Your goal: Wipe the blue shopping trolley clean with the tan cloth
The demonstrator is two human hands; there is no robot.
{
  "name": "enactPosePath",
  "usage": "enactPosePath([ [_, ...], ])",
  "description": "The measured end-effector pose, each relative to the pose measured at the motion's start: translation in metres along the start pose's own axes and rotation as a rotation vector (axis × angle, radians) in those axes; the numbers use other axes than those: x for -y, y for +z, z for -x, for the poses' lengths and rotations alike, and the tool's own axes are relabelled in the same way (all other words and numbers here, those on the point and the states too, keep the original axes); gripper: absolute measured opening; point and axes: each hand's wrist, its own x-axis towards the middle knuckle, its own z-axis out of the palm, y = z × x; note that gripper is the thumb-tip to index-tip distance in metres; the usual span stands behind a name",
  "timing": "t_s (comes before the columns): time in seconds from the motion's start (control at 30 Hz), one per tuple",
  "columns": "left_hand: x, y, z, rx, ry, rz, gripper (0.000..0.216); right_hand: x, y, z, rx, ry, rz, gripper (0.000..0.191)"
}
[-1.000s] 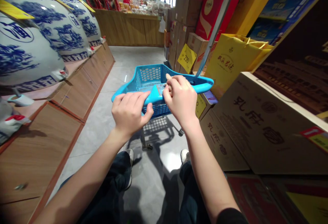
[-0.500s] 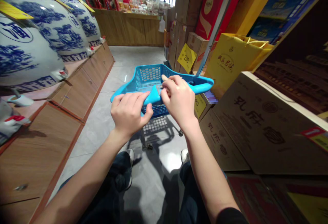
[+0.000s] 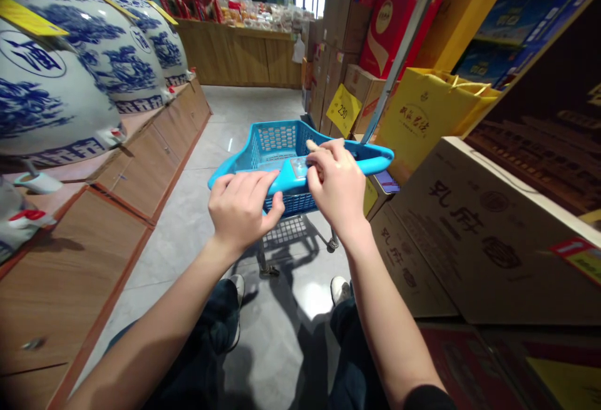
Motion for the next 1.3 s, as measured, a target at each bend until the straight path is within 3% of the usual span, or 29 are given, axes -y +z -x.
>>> enactPosePath([
  [0.13,0.002,-0.001,0.0,0.012,-0.004,0.008,0.033,0.016,0.002,0.002,0.075,-0.075,-0.103,0.023],
  [0.37,-0.001,0.001,0.0,0.03,-0.012,0.03,0.035,-0.014,-0.005,-0.008,-0.037,0.124,0.071,0.019],
  [0.63,0.003,0.001,0.002,0.059,-0.049,0.051,0.036,0.019,0.004,0.0,0.103,-0.113,0.009,0.022],
  [0.87,0.001,-0.002,0.0,0.018,-0.003,0.001,0.033,-0.003,0.004,-0.013,0.006,0.103,0.127,0.022],
  [1.1,0.002,0.0,0.001,0.022,-0.019,0.007,0.033,0.03,0.012,-0.005,0.105,-0.043,0.129,0.025],
  [1.3,0.001,0.0,0.001,0.029,-0.017,0.017,0.034,-0.004,0.009,-0.021,-0.002,0.088,0.145,0.033],
])
